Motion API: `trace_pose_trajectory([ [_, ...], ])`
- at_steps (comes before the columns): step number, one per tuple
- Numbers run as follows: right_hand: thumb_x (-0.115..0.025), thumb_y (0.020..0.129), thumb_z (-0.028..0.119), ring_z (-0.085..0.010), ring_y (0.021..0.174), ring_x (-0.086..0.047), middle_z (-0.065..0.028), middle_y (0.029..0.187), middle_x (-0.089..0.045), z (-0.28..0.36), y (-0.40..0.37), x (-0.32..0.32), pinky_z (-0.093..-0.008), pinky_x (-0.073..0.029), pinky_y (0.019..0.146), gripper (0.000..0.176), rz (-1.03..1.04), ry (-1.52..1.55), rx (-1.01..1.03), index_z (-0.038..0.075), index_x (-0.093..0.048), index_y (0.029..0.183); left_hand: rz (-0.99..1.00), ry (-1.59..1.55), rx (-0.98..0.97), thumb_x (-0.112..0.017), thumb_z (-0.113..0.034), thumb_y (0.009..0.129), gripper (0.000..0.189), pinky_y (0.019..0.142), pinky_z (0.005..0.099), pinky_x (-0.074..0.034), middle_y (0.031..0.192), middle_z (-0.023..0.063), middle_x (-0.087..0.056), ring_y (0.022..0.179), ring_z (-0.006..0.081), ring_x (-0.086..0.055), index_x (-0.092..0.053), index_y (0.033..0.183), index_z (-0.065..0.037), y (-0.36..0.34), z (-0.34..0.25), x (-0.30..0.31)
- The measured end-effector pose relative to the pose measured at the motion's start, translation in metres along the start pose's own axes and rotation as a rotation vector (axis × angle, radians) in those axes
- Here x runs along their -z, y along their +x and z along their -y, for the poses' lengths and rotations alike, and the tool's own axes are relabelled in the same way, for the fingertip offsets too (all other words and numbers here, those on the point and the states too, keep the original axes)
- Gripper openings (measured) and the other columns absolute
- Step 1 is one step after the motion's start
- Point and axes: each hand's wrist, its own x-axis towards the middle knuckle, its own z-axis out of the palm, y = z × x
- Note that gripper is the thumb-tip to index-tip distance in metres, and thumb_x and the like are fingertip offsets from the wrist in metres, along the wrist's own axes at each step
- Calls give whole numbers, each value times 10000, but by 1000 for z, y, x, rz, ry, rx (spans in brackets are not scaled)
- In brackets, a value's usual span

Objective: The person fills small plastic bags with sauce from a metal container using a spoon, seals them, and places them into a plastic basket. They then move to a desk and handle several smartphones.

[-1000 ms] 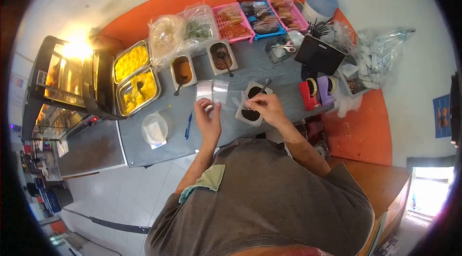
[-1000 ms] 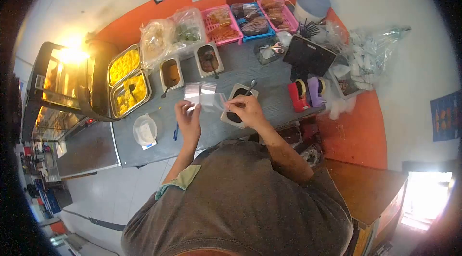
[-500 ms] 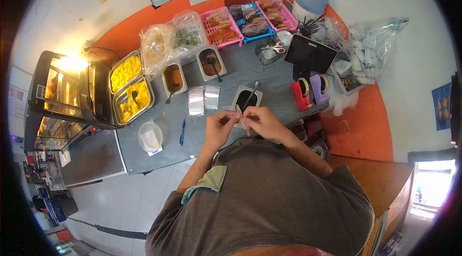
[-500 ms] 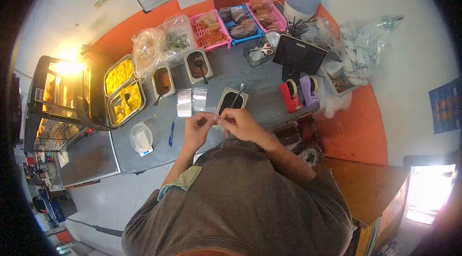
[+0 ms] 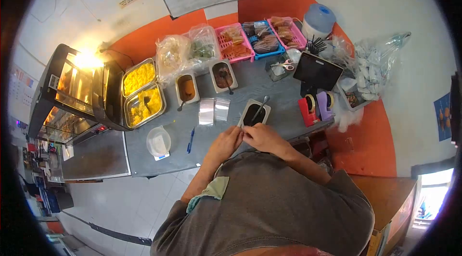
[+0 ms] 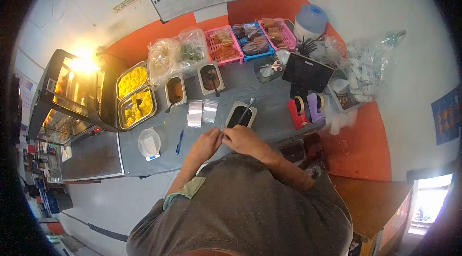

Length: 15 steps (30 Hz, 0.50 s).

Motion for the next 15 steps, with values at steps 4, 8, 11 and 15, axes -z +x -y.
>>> trace_pose_trajectory([
  [4,-596,818,150,-391,635,-594,-213,636,-562,4,2,-15,-418,-436,541,189,-169,128,55,-27,-559,764,-48,103,13,-590,-111,852,145,612,471,-450,780,208,-534,745,426,-557,-497,843,0,0,2,1],
  [8,-593,810,139,-388,618,-593,-210,613,-553,11,13,-11,-420,-431,527,179,-312,-4,25,-30,-562,760,-197,152,82,-594,-85,837,135,604,461,-456,768,206,-530,733,413,-570,-494,837,6,8,5,0],
  [11,-587,811,187,-398,668,-598,-205,678,-600,12,22,4,-444,-455,590,204,-150,123,-34,-14,-590,774,-227,135,84,-577,-50,837,114,606,430,-470,768,216,-525,738,401,-579,-484,825,16,14,-2,15],
  [15,-587,805,168,-373,678,-612,-193,682,-602,17,24,6,-415,-448,576,172,-85,72,69,-2,-590,779,-241,-86,155,-546,-13,850,103,600,369,-486,733,180,-511,692,312,-605,-451,824,15,11,-6,17],
])
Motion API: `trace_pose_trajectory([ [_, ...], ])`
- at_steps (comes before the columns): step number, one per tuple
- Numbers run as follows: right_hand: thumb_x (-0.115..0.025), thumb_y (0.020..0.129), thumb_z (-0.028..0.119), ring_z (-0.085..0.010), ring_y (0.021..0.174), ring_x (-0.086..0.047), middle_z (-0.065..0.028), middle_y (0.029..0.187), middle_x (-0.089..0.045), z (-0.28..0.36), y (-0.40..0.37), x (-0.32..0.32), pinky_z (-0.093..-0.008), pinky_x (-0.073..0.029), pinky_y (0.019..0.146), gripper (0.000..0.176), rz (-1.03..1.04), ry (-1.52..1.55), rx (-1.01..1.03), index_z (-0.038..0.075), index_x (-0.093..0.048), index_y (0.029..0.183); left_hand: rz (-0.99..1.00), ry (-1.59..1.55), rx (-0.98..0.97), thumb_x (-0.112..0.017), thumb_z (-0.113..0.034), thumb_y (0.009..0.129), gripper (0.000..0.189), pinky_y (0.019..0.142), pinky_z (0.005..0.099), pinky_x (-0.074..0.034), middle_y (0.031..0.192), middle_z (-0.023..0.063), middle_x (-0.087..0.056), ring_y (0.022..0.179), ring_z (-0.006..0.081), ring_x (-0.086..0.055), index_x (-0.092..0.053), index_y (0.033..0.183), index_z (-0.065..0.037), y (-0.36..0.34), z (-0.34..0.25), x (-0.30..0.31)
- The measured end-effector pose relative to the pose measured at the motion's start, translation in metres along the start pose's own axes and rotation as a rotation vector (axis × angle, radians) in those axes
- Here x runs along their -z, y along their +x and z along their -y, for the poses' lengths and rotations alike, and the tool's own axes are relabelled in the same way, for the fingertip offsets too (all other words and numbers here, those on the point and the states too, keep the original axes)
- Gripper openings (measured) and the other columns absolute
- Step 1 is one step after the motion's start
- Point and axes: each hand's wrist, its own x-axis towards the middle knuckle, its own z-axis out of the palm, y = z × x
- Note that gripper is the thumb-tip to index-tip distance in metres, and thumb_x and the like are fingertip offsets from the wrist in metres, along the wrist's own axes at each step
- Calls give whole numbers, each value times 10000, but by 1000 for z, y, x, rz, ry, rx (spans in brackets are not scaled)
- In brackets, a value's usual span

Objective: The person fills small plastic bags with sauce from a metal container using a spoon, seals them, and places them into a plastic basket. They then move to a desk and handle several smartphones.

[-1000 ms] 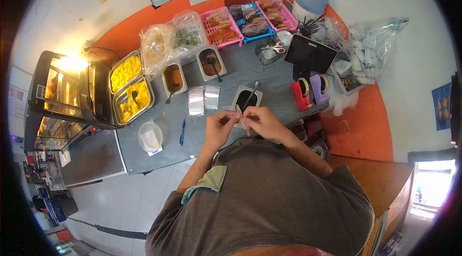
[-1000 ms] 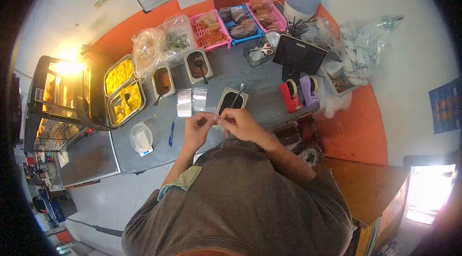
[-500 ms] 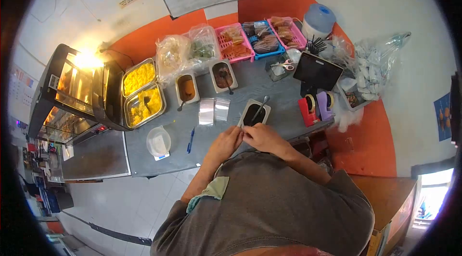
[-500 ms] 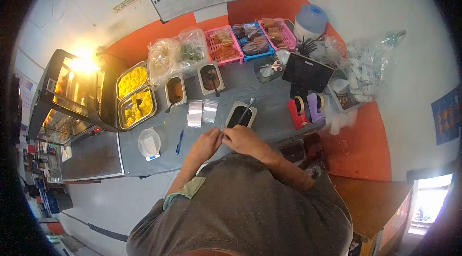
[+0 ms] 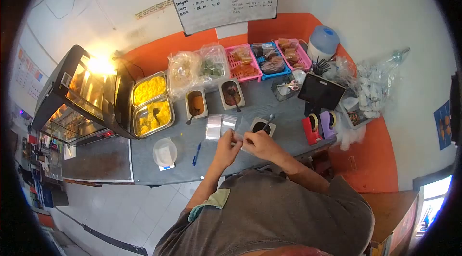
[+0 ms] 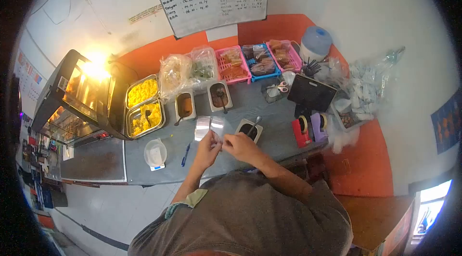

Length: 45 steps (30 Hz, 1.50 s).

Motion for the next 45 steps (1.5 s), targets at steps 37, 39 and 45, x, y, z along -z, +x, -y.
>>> trace_pose_trajectory([
  [37,-537,872,62,-101,720,-495,2,795,-489,19,2,31,-235,-407,705,397,94,1434,-241,-19,-484,1257,189,-1504,543,-553,-245,934,216,732,274,-472,1041,17,-556,856,110,-563,-584,1068,-78,6,-37,21],
  [39,-558,859,53,-96,735,-497,6,796,-487,23,8,42,-235,-407,719,343,90,1247,-152,-2,-509,1194,138,-1584,633,-597,-161,894,128,732,235,-441,986,-12,-510,843,94,-538,-571,993,-85,8,-43,21],
  [45,-624,776,-43,-124,678,-518,-39,763,-528,43,11,13,-242,-427,612,210,-455,512,83,51,-522,935,-336,-810,112,-622,102,767,225,782,207,-380,968,25,-415,899,90,-432,-470,788,-63,14,-48,-4],
])
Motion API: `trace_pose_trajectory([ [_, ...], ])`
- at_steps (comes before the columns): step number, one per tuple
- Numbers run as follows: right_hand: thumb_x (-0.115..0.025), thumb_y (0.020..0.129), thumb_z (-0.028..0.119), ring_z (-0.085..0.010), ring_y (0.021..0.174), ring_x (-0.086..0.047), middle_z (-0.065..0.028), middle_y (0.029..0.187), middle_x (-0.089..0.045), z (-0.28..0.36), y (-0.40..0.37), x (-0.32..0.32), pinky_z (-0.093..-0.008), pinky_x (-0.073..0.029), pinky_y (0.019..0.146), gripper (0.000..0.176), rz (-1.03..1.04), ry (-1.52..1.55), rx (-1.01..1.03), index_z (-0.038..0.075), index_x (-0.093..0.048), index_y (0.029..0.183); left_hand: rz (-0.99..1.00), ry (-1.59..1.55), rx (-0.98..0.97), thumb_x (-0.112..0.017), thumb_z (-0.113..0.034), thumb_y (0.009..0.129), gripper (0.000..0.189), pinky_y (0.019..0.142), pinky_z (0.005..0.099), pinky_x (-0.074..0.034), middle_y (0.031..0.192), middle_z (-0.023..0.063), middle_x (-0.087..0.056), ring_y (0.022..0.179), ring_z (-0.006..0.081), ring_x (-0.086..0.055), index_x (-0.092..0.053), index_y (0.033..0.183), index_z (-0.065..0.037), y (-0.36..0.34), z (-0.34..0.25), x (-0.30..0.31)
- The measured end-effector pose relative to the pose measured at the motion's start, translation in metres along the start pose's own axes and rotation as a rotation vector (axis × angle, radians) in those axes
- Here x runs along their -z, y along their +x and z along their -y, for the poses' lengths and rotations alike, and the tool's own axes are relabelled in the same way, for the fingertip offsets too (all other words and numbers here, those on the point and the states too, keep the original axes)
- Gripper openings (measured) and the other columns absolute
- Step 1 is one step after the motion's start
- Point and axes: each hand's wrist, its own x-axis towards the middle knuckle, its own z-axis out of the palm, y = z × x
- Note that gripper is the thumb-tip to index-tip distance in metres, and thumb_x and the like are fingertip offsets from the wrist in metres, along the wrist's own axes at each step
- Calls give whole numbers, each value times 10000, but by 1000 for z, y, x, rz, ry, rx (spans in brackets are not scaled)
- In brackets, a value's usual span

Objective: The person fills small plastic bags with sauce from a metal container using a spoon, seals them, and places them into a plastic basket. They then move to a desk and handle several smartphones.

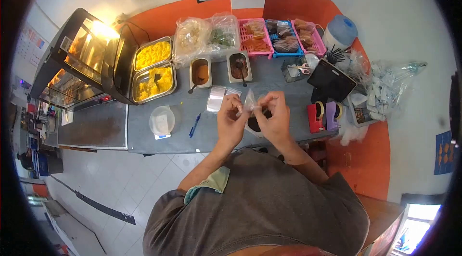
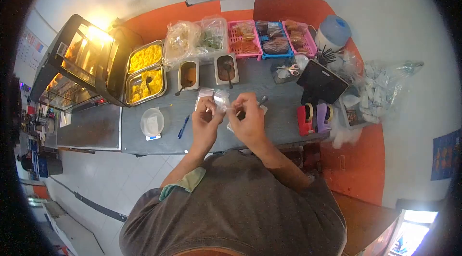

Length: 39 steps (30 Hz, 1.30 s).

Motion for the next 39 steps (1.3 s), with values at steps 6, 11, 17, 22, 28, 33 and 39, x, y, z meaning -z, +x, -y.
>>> trace_pose_trajectory([
  [6,-632,724,-77,-175,567,-547,-88,731,-558,-13,2,-1,-283,-423,472,235,-235,-405,557,46,-522,892,-395,79,-441,-593,117,761,288,565,236,-387,862,14,-440,652,103,-431,-416,887,-72,16,3,-21],
  [11,-619,688,-80,-222,581,-571,-91,762,-556,-17,8,14,-317,-443,477,224,-77,-598,628,45,-553,862,110,796,-559,-631,67,745,249,560,336,-415,734,109,-492,609,246,-494,-460,899,-29,13,-5,-12],
  [17,-645,719,-21,-259,597,-593,-82,781,-557,-22,5,20,-340,-468,489,173,-71,-570,492,65,-569,849,40,815,-224,-608,52,745,207,590,431,-435,786,161,-524,672,374,-550,-470,889,-6,13,6,-13],
  [22,-664,723,16,-274,512,-567,-76,636,-555,-24,-1,22,-346,-452,462,166,3,-706,447,57,-533,815,108,910,-290,-610,35,724,213,632,425,-439,820,157,-508,766,385,-545,-492,882,-46,11,10,-8],
  [28,-720,773,176,-127,447,-478,-9,553,-505,-46,-22,35,-282,-390,437,257,247,-114,-276,68,-488,759,520,986,-447,-651,32,689,405,737,344,-460,1087,118,-563,944,273,-575,-552,1069,-67,-1,-7,18],
  [33,-745,783,277,-104,629,-520,-15,712,-573,-91,-26,56,-268,-424,573,319,331,-85,-567,67,-511,834,633,458,93,-728,-71,764,310,638,311,-525,863,72,-652,737,144,-644,-578,1032,-28,-37,92,72],
  [39,-748,748,414,-238,806,-561,-111,892,-636,-247,-5,122,-361,-431,720,453,-248,-501,-650,34,-644,970,164,177,536,-692,-59,814,315,593,266,-573,937,71,-629,828,160,-650,-535,1082,-8,-71,105,79],
])
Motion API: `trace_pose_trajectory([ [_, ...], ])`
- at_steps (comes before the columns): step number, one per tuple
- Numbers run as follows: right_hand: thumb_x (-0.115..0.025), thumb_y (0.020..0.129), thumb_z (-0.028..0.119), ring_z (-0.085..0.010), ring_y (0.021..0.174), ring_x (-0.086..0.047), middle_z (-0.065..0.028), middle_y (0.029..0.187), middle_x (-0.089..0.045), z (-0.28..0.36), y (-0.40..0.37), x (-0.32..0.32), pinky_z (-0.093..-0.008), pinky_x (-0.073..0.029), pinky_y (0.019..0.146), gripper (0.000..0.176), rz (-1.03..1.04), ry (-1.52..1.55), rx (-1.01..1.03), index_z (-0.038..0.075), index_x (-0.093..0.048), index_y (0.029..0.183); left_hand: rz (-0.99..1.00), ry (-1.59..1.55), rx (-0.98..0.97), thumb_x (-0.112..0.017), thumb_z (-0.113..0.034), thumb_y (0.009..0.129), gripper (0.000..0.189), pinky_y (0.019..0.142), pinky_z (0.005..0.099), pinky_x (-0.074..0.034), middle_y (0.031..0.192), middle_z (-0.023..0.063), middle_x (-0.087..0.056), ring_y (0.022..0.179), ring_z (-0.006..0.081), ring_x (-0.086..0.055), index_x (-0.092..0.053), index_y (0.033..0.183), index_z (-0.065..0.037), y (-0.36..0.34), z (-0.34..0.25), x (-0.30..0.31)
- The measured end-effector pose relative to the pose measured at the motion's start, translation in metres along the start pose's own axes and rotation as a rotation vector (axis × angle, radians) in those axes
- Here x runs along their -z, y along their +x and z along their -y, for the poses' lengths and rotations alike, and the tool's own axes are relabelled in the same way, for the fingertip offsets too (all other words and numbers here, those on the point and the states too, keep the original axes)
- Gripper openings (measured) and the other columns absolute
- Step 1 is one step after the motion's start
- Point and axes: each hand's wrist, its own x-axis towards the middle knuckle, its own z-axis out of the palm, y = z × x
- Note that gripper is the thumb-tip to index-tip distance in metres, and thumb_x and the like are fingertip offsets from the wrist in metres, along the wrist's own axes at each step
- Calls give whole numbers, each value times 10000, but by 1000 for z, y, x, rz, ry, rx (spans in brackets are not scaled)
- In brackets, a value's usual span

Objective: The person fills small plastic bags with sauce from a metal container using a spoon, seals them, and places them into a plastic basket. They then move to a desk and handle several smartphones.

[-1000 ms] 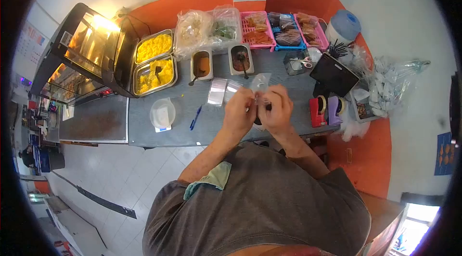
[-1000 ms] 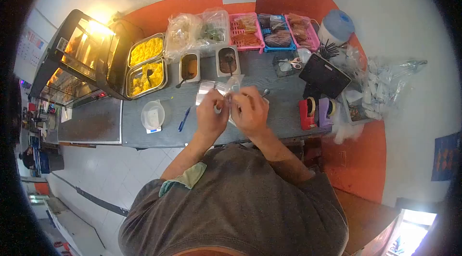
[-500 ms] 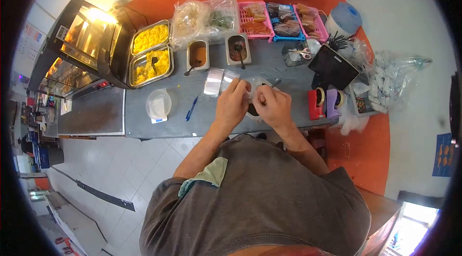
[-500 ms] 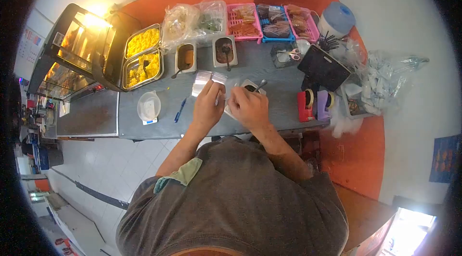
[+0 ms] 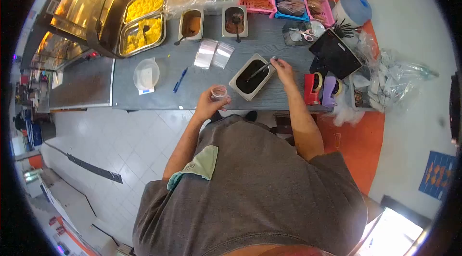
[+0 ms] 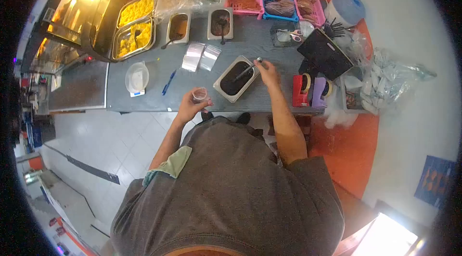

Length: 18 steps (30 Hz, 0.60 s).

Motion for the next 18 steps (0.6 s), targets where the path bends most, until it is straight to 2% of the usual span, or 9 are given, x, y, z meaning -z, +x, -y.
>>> trace_pose_trajectory([
  [2,-738,770,406,-193,843,-600,-101,807,-637,20,-7,2,-346,-455,768,480,193,-294,79,-1,-630,1000,-75,61,33,-678,-69,832,400,613,279,-586,1033,95,-598,883,199,-656,-489,1179,-6,-7,3,-3],
  [3,-738,770,406,-193,843,-600,-101,807,-637,18,-5,3,-346,-455,768,480,208,-301,81,-1,-630,1000,-89,54,40,-678,-69,832,400,613,279,-586,1033,95,-598,883,199,-656,-489,1179,-6,-9,7,-3],
  [5,-690,827,295,-264,879,-623,-122,883,-657,18,4,4,-341,-459,753,318,329,-134,351,-9,-655,917,-82,24,69,-685,-106,836,426,625,291,-588,1092,100,-565,912,210,-645,-482,1197,-7,-8,14,0],
  [6,-690,827,295,-264,879,-623,-122,883,-657,25,-2,7,-341,-459,753,318,335,-134,354,-9,-655,917,-89,22,68,-685,-106,836,426,625,291,-588,1092,100,-565,912,210,-645,-482,1197,-7,-7,15,0],
  [8,-645,854,157,-285,870,-644,-139,882,-650,47,-34,25,-327,-488,714,191,509,167,270,-17,-633,934,-107,-77,84,-683,-141,844,406,641,299,-588,1135,95,-537,956,212,-626,-503,1183,-10,-8,19,-2],
  [9,-645,854,157,-285,870,-644,-139,882,-650,49,-46,31,-327,-488,714,191,512,164,265,-17,-633,934,-109,-80,90,-683,-141,844,406,641,299,-588,1135,95,-537,956,212,-626,-503,1183,-10,-8,23,-3],
  [11,-620,848,65,-304,840,-648,-156,895,-650,47,-65,41,-328,-505,679,133,367,-64,947,-10,-620,958,-115,-12,36,-681,-162,849,401,650,306,-584,1168,90,-512,988,208,-608,-519,1184,-13,-5,28,-4],
  [15,-614,845,45,-323,854,-645,-149,921,-657,13,-84,43,-342,-517,724,133,444,-121,972,-3,-612,969,-137,-6,40,-684,-157,847,406,657,300,-577,1139,90,-543,958,202,-619,-530,1193,-11,0,27,-6],
  [18,-615,852,49,-284,844,-664,-141,941,-665,7,-91,43,-337,-520,740,128,430,-41,857,4,-605,971,-99,19,65,-682,-139,847,409,661,290,-569,1106,92,-581,937,199,-631,-532,1204,-6,4,23,-5],
])
